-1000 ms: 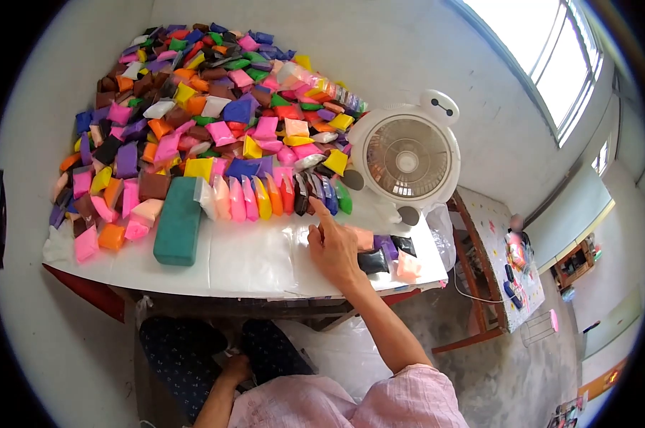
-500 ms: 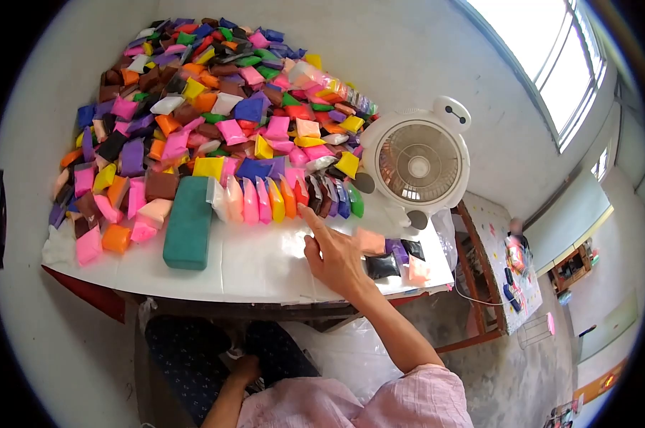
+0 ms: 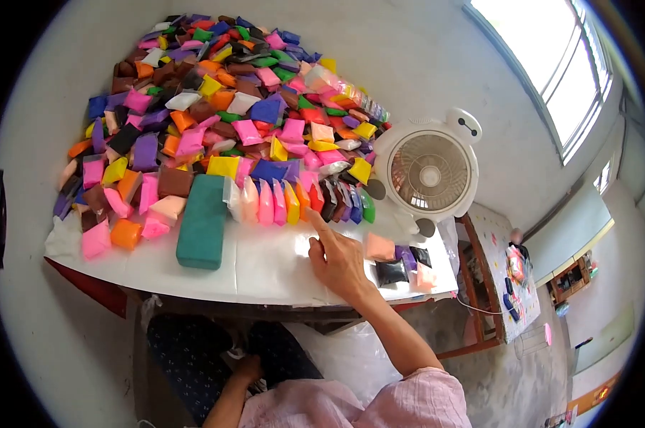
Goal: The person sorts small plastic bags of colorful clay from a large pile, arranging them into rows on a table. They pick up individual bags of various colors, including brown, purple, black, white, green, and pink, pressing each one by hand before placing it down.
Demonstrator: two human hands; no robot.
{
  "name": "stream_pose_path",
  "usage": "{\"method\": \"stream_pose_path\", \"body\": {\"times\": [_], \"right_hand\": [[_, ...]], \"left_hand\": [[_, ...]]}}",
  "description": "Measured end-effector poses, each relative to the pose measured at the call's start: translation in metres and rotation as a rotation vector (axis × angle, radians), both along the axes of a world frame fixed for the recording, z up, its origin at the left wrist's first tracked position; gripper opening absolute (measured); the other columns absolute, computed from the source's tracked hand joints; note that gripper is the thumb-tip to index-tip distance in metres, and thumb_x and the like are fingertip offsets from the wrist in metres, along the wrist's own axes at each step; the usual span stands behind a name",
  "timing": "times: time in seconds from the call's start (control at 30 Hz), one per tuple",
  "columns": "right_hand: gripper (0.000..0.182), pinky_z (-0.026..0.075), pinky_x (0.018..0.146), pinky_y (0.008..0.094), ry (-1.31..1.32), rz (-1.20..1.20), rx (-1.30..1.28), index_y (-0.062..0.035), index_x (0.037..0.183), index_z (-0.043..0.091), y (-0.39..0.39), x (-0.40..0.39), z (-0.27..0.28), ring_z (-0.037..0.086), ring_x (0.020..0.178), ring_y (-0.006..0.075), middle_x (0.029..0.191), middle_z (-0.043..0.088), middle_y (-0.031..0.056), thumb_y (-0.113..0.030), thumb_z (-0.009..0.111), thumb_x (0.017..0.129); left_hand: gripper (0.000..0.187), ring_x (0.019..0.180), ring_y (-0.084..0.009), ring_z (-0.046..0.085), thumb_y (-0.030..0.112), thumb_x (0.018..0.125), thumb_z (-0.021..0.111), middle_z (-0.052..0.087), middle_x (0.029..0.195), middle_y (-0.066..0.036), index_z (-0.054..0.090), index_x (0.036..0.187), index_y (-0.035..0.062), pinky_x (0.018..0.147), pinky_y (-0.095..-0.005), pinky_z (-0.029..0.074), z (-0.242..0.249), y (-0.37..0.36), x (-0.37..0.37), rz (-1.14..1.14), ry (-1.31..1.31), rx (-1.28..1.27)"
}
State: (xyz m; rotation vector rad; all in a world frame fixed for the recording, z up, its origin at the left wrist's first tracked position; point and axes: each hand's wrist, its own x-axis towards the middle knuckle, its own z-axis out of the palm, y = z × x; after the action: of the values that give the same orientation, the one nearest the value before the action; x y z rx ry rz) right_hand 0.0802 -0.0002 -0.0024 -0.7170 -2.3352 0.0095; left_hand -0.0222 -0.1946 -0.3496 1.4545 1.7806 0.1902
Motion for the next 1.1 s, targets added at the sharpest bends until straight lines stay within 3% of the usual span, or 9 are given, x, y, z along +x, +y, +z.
{"method": "stream_pose_path", "body": {"times": [0.07,0.17,0.47,0.97,1.1], "right_hand": [[0.057,0.047,0.053,0.0398,0.008,-0.005,-0.011,-0.0102,0.135,0.046,-0.006,0.000,0.003,0.059,0.056,0.0293,0.071,0.063,0.0140,-0.003,0.058,0.079],[0.057,0.046,0.053,0.0405,0.038,0.076,0.043,-0.0107,0.134,0.046,-0.012,-0.010,0.006,0.058,0.055,0.0299,0.068,0.062,0.0134,-0.003,0.058,0.079],[0.058,0.046,0.051,0.0401,0.003,0.054,0.011,-0.0113,0.135,0.045,-0.013,-0.021,0.005,0.057,0.054,0.0295,0.064,0.058,0.0130,-0.005,0.059,0.079],[0.057,0.050,0.056,0.0403,-0.008,0.081,0.004,-0.0112,0.135,0.044,-0.018,-0.038,0.001,0.062,0.062,0.0309,0.079,0.065,0.0168,-0.005,0.059,0.079],[0.059,0.049,0.056,0.0408,-0.015,0.074,0.039,-0.0113,0.136,0.043,-0.016,-0.038,-0.003,0.061,0.060,0.0308,0.075,0.064,0.0160,-0.005,0.059,0.079]], "left_hand": [[0.032,0.094,-0.0370,0.064,0.023,0.070,0.066,0.066,0.098,-0.022,0.068,0.095,0.0028,0.082,-0.0444,0.050,0.004,-0.003,0.001,-0.011,0.010,0.010],[0.028,0.103,-0.0345,0.062,0.023,0.078,0.061,0.065,0.108,-0.019,0.068,0.100,0.0059,0.089,-0.0440,0.048,0.010,-0.001,-0.001,-0.046,0.008,-0.039],[0.029,0.103,-0.0357,0.062,0.023,0.078,0.062,0.065,0.108,-0.019,0.068,0.100,0.0064,0.088,-0.0442,0.049,0.008,-0.001,-0.002,-0.034,0.022,-0.091],[0.026,0.101,-0.0332,0.063,0.020,0.079,0.059,0.066,0.106,-0.018,0.070,0.098,0.0070,0.088,-0.0419,0.049,0.014,-0.002,-0.006,-0.007,0.005,-0.091],[0.025,0.100,-0.0331,0.063,0.020,0.078,0.059,0.067,0.104,-0.018,0.070,0.096,0.0067,0.088,-0.0424,0.049,0.007,-0.002,-0.005,0.023,-0.006,-0.065]]}}
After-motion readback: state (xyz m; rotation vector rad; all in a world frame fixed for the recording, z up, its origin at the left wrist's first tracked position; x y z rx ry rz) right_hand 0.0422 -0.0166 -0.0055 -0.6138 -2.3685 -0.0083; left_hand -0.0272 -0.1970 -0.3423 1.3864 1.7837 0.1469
